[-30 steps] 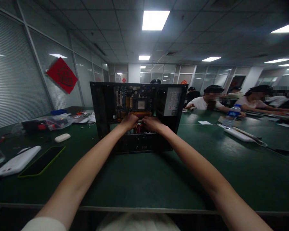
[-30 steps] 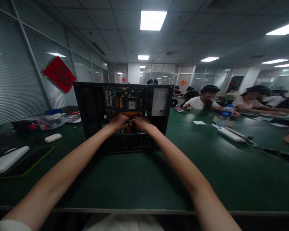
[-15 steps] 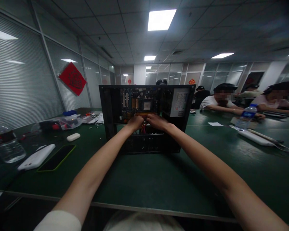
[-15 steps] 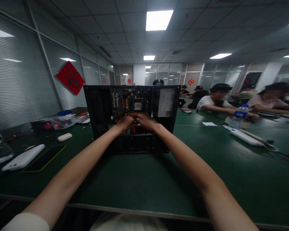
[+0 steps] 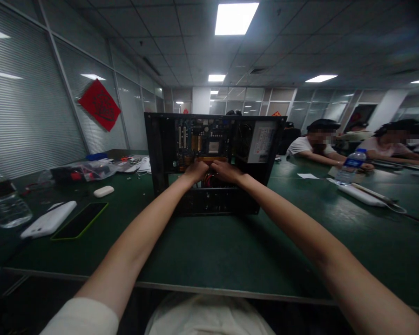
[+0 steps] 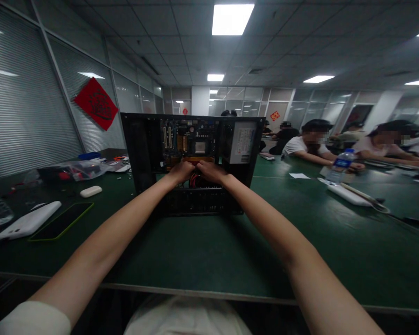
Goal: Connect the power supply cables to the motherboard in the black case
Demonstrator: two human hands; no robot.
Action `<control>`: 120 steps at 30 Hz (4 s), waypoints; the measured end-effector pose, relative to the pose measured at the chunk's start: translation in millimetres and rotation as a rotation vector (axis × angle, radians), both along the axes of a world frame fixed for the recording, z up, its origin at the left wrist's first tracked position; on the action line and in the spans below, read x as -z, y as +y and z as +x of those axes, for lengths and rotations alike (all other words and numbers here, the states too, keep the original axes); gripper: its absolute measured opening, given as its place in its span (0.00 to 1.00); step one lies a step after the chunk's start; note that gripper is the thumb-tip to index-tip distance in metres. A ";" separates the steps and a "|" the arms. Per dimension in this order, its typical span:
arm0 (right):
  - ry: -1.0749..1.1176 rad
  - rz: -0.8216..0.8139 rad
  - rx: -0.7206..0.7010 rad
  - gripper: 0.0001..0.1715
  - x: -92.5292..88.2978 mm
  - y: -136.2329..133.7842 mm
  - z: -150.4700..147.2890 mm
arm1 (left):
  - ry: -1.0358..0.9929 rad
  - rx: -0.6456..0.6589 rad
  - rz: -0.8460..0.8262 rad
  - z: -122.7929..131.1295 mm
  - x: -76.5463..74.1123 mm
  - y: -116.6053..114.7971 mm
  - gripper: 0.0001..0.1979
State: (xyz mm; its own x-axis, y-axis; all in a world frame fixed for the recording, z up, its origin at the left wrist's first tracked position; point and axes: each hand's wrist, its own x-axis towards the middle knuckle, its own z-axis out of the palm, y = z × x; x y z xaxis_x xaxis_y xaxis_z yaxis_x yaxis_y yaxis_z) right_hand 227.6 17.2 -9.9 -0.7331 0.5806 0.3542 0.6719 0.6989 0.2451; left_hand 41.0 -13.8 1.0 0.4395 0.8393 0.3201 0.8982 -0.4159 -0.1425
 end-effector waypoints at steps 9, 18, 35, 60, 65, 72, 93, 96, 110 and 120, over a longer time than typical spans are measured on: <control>-0.057 0.023 0.001 0.13 -2.8 -2.1 1.0 | -0.031 0.000 0.009 -1.6 0.2 3.4 0.17; -0.086 0.029 -0.016 0.14 -0.9 1.3 1.0 | -0.049 -0.006 -0.008 -0.1 0.2 4.5 0.16; -0.011 0.032 0.022 0.16 2.9 9.9 -0.2 | -0.122 0.022 -0.005 -0.6 0.6 1.8 0.17; 0.271 -0.189 0.238 0.15 2.1 4.2 9.4 | -0.120 0.026 0.009 2.0 2.5 8.4 0.16; 0.258 -0.187 0.242 0.16 -0.3 -1.2 8.6 | -0.118 0.035 0.012 4.1 3.2 7.5 0.16; 0.287 -0.122 0.207 0.16 -7.9 -18.6 13.6 | -0.205 0.066 0.067 -5.1 -6.2 -13.2 0.16; 0.210 0.066 -0.010 0.29 51.6 -79.4 88.2 | -1.458 0.175 -0.136 -147.7 56.4 -136.1 0.47; 0.284 0.191 -0.167 0.27 56.7 -83.8 113.5 | -1.612 0.146 -0.193 -127.3 50.5 -128.3 0.46; 0.470 0.254 -0.083 0.20 31.3 -89.2 153.7 | -1.398 0.233 -0.287 -93.5 52.6 -144.2 0.42; 0.461 0.189 -0.068 0.21 44.1 -65.0 170.9 | -1.158 0.426 -0.449 -19.8 67.8 -127.7 0.61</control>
